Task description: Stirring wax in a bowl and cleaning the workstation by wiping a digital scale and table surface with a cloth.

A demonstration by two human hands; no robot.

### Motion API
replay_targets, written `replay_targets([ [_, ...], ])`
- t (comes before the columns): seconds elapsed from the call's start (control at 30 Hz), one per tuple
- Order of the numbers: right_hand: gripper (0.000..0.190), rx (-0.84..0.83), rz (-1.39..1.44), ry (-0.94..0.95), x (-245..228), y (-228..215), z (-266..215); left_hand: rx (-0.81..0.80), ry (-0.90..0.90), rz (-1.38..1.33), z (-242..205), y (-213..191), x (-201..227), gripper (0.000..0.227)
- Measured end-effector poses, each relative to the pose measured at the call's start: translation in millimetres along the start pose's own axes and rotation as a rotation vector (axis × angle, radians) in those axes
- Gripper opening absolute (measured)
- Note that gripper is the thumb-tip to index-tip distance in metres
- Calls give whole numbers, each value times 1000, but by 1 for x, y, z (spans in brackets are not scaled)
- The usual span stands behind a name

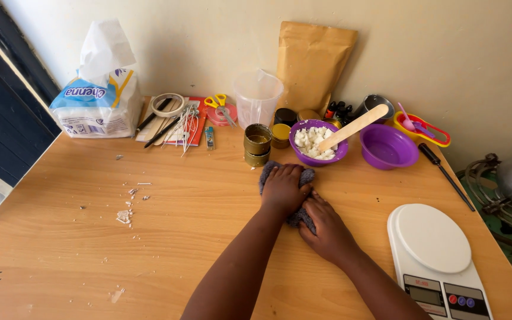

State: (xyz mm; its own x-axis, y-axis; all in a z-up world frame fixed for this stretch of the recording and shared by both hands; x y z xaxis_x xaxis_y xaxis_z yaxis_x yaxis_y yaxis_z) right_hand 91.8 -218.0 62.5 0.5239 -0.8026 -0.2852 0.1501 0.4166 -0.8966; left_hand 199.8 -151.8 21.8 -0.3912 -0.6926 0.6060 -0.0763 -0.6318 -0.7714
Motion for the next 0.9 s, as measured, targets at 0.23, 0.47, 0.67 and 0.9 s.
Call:
replay_targets([
  [0.23, 25, -62, 10, -68, -30, -9, -16, -31, -131, 75, -42, -14, -2, 65],
  [0.47, 34, -89, -31, -106, -41, 5, -67, -79, -185, 116, -98, -9, 19, 63],
  [0.67, 45, -56, 15, -106, -50, -3, -119, -34, -72, 44, -115, 12, 53, 74],
  [0.9, 56, 23, -162, 161, -17, 16, -152, -211, 171, -35, -85, 40, 90, 78],
])
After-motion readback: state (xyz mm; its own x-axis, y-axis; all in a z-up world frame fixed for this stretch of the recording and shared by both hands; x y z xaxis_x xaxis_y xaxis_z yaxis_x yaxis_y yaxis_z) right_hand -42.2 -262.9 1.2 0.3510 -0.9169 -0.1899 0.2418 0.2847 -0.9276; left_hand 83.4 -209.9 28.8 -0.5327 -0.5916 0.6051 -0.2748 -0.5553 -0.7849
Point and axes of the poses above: each hand's wrist, its own z-axis towards the middle knuckle, its own y-axis out of the palm, x = y × z, the point moved 8 cm from there along z, towards the middle knuckle, and after that the axes turned 9 degrees about -z, right-handed, at the moved point
